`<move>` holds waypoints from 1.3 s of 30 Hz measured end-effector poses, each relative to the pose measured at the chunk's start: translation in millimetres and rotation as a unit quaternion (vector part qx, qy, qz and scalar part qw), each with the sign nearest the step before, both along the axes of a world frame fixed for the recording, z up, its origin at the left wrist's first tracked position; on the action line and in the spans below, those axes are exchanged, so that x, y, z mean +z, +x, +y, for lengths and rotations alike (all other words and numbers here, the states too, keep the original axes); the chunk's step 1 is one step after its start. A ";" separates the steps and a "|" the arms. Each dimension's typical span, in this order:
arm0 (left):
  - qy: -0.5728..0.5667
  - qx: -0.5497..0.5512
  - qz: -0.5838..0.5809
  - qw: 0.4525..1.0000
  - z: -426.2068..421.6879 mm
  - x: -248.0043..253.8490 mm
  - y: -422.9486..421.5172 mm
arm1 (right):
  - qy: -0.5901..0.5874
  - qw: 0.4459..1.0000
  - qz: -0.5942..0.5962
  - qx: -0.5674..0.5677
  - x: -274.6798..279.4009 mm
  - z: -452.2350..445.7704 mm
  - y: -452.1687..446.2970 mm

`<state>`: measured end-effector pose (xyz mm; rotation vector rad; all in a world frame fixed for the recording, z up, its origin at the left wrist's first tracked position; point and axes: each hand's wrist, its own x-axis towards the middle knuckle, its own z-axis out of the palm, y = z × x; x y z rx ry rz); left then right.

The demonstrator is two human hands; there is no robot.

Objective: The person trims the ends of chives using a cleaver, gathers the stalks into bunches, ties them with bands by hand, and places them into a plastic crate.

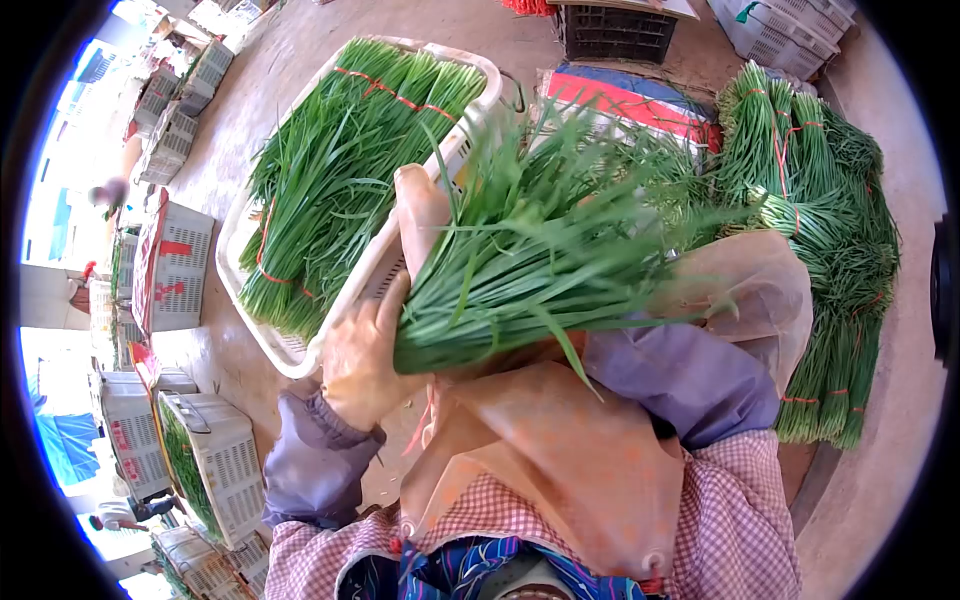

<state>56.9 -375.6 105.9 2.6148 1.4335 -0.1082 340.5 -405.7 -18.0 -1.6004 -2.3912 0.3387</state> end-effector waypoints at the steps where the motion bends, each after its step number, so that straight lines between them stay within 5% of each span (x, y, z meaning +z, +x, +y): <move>1: -0.017 0.007 0.013 1.000 5.8 -0.1 0.8 | 0.005 1.000 -0.007 -0.010 -1.4 1.8 3.6; 4: -0.071 0.037 0.062 0.995 15.6 -4.0 11.6 | 0.021 0.997 -0.036 -0.065 -11.9 9.9 27.6; 9: -0.011 -0.011 -0.033 0.999 -5.1 -21.5 23.7 | 0.070 0.960 -0.045 -0.266 -41.7 30.1 124.7; 14: 0.012 -0.007 -0.028 1.000 -13.4 -22.6 29.9 | 0.152 0.848 0.300 -0.410 33.4 19.0 174.0; 16: 0.026 -0.012 -0.010 1.000 -17.6 -21.4 33.8 | 0.223 0.818 0.340 -0.407 80.5 6.3 131.5; 18: 0.032 -0.014 0.013 0.999 -21.6 -19.0 39.0 | 0.234 0.866 0.313 -0.311 116.4 -18.0 64.6; 21: 0.039 -0.013 0.026 0.999 -26.0 -18.1 44.7 | 0.335 0.932 0.110 0.080 87.8 -21.8 -4.3; 25: 0.063 -0.024 0.025 0.997 -31.3 -22.1 42.8 | 0.206 0.978 -0.025 -0.017 47.1 -19.5 -26.8; 30: 0.078 -0.049 0.035 0.995 -32.2 -26.1 41.4 | -0.037 0.980 -0.137 -0.137 3.0 -24.3 60.6; 34: 0.054 -0.056 0.036 0.996 -25.3 -21.8 41.8 | -0.051 0.909 0.030 -0.413 44.2 -28.1 144.2; 36: 0.054 -0.062 0.023 0.996 -23.2 -21.4 42.4 | 0.115 0.905 -0.031 -0.408 56.6 -29.6 159.4; 38: 0.060 -0.072 0.028 0.995 -21.3 -19.2 45.7 | 0.103 0.880 0.222 -0.408 92.6 -21.0 119.4; 39: 0.045 -0.075 0.030 0.996 -18.6 -16.4 47.5 | 0.141 0.921 0.215 -0.293 98.3 -20.5 94.1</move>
